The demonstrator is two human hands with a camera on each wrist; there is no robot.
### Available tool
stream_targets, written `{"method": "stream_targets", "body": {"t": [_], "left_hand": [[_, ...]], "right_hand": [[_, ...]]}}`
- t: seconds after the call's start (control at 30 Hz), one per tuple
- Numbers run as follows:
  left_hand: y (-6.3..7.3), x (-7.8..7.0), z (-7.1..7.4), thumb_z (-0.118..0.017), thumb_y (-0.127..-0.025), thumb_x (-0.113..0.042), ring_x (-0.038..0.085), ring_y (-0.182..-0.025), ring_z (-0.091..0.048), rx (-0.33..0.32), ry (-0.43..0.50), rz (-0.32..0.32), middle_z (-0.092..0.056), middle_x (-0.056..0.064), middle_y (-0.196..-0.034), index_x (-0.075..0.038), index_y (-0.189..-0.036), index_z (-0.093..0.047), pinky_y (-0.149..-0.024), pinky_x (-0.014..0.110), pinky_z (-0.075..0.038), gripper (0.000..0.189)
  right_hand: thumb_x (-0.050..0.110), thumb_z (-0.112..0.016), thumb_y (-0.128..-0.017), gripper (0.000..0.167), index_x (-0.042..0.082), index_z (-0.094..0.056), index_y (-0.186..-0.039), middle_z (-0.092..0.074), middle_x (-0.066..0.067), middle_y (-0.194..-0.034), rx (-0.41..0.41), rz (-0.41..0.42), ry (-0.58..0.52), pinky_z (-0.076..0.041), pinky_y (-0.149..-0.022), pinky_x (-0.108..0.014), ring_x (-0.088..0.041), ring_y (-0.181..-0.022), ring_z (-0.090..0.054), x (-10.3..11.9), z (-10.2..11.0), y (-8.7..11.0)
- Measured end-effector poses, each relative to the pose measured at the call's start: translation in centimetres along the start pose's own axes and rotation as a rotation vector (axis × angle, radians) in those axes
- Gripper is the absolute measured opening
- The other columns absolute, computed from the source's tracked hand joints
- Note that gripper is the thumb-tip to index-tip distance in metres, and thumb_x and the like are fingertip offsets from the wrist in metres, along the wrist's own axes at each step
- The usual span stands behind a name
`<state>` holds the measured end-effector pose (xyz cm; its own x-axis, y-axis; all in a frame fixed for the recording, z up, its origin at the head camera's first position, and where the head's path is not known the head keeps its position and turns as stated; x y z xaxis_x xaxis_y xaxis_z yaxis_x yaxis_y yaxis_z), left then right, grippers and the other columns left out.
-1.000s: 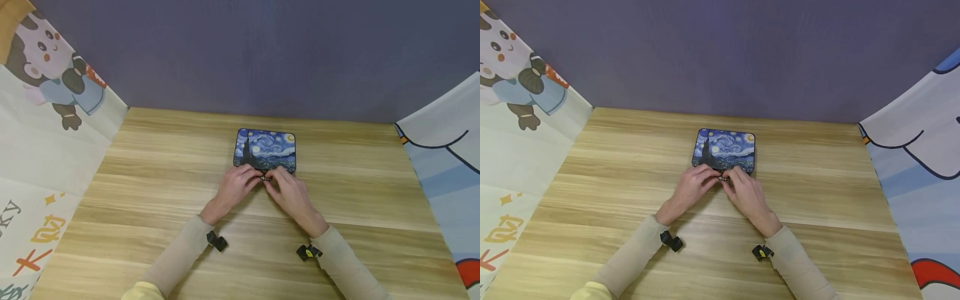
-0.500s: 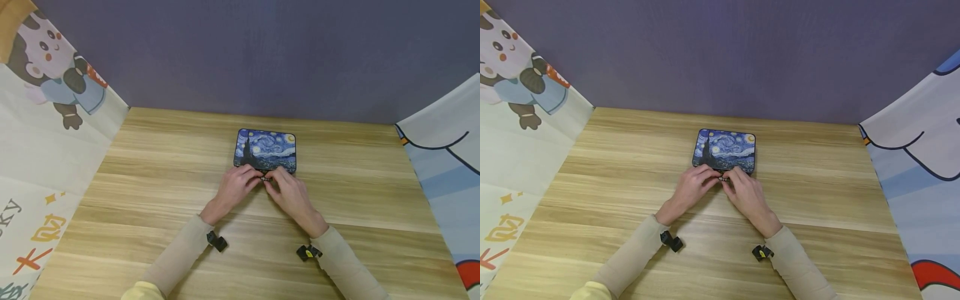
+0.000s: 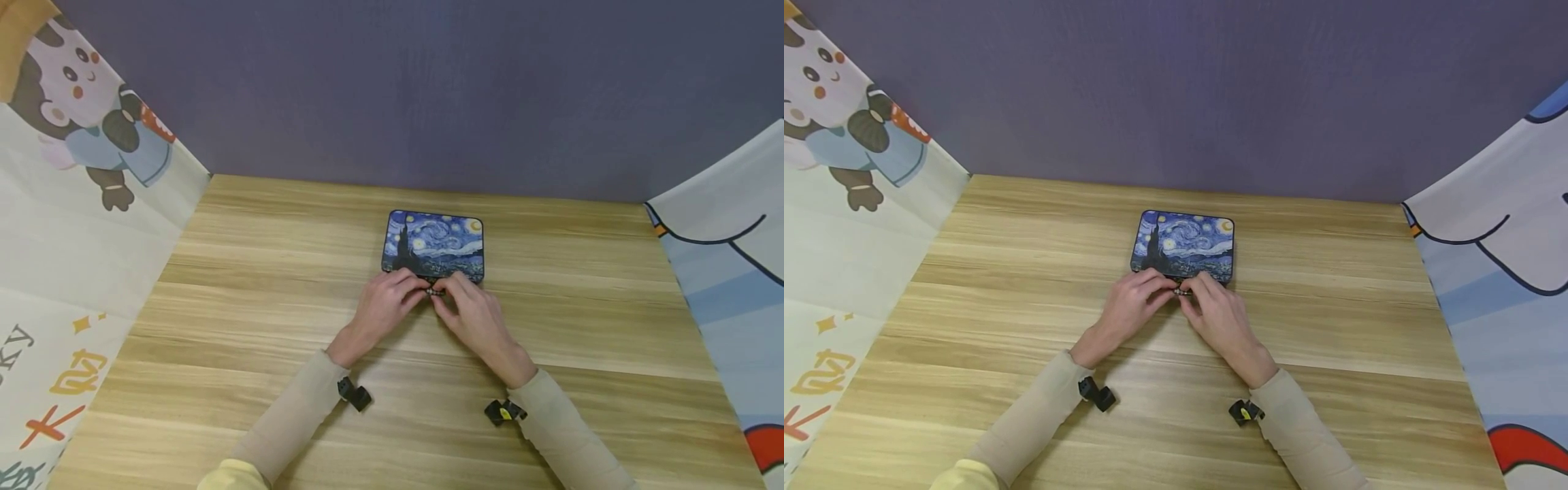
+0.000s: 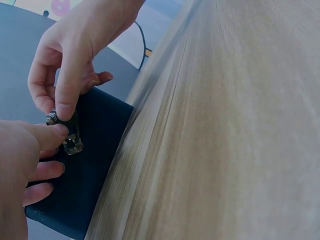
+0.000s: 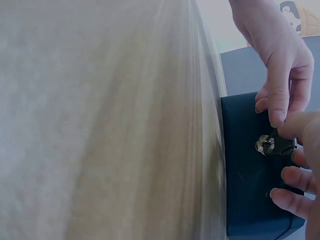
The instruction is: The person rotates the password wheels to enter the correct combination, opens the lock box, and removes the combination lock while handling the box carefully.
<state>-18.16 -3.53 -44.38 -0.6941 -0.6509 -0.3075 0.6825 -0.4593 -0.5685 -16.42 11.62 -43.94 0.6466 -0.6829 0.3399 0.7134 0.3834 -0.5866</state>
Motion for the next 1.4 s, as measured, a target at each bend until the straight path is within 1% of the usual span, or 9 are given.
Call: {"method": "stream_targets", "body": {"t": [0.37, 0.6, 0.83, 1.17, 1.4], "left_hand": [[-0.04, 0.01, 0.01, -0.083, -0.089, -0.019, 0.011, -0.081, -0.069, 0.000, 0.004, 0.001, -0.074, -0.002, -0.095, -0.013, -0.100, -0.080, -0.071, 0.025, -0.057, 0.013], [-0.07, 0.00, 0.01, -0.083, -0.088, -0.019, 0.012, -0.082, -0.069, -0.001, 0.003, 0.001, -0.075, -0.002, -0.095, -0.013, -0.100, -0.080, -0.071, 0.025, -0.057, 0.014], [-0.07, 0.02, -0.03, -0.084, -0.088, -0.018, 0.012, -0.081, -0.069, -0.003, 0.005, 0.000, -0.075, -0.001, -0.095, -0.012, -0.100, -0.080, -0.071, 0.025, -0.057, 0.014], [-0.02, 0.14, -0.15, -0.083, -0.089, -0.018, 0.012, -0.081, -0.069, -0.005, 0.008, 0.001, -0.075, -0.001, -0.095, -0.012, -0.100, -0.080, -0.071, 0.025, -0.057, 0.013], [-0.02, 0.19, -0.17, -0.083, -0.089, -0.018, 0.012, -0.082, -0.069, -0.004, 0.010, 0.000, -0.075, -0.002, -0.095, -0.013, -0.100, -0.080, -0.072, 0.025, -0.057, 0.013]], "right_hand": [[0.009, -0.083, -0.086, 0.022, 0.007, -0.068, -0.102, -0.063, -0.004, -0.089, 0.022, -0.011, 0.001, -0.045, -0.047, -0.024, -0.012, -0.064, -0.055, -0.02, 0.04, -0.10], [0.008, -0.082, -0.085, 0.022, 0.007, -0.068, -0.102, -0.063, -0.003, -0.088, 0.021, -0.006, -0.004, -0.045, -0.047, -0.025, -0.013, -0.063, -0.055, -0.21, -0.09, 0.04], [0.010, -0.080, -0.087, 0.020, 0.008, -0.068, -0.103, -0.063, -0.003, -0.089, 0.037, -0.015, 0.006, -0.046, -0.048, -0.025, -0.013, -0.065, -0.056, -0.20, -0.07, 0.01], [0.010, -0.081, -0.087, 0.020, 0.008, -0.069, -0.103, -0.063, -0.003, -0.089, 0.038, -0.016, 0.000, -0.048, -0.049, -0.026, -0.013, -0.066, -0.057, -0.31, -0.19, 0.04], [0.012, -0.082, -0.087, 0.023, 0.008, -0.068, -0.105, -0.063, -0.003, -0.088, 0.029, -0.017, -0.001, -0.046, -0.048, -0.026, -0.013, -0.065, -0.057, -0.33, -0.17, 0.03]]}}
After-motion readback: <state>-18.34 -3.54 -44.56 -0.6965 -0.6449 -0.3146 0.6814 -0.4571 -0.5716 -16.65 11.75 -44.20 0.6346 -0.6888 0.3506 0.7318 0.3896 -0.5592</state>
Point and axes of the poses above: each hand's wrist, its own y-axis away from the middle knuckle, its own z-axis out of the back of the hand, x = y × z, the point moved 6 cm from there along -y, towards the middle knuckle
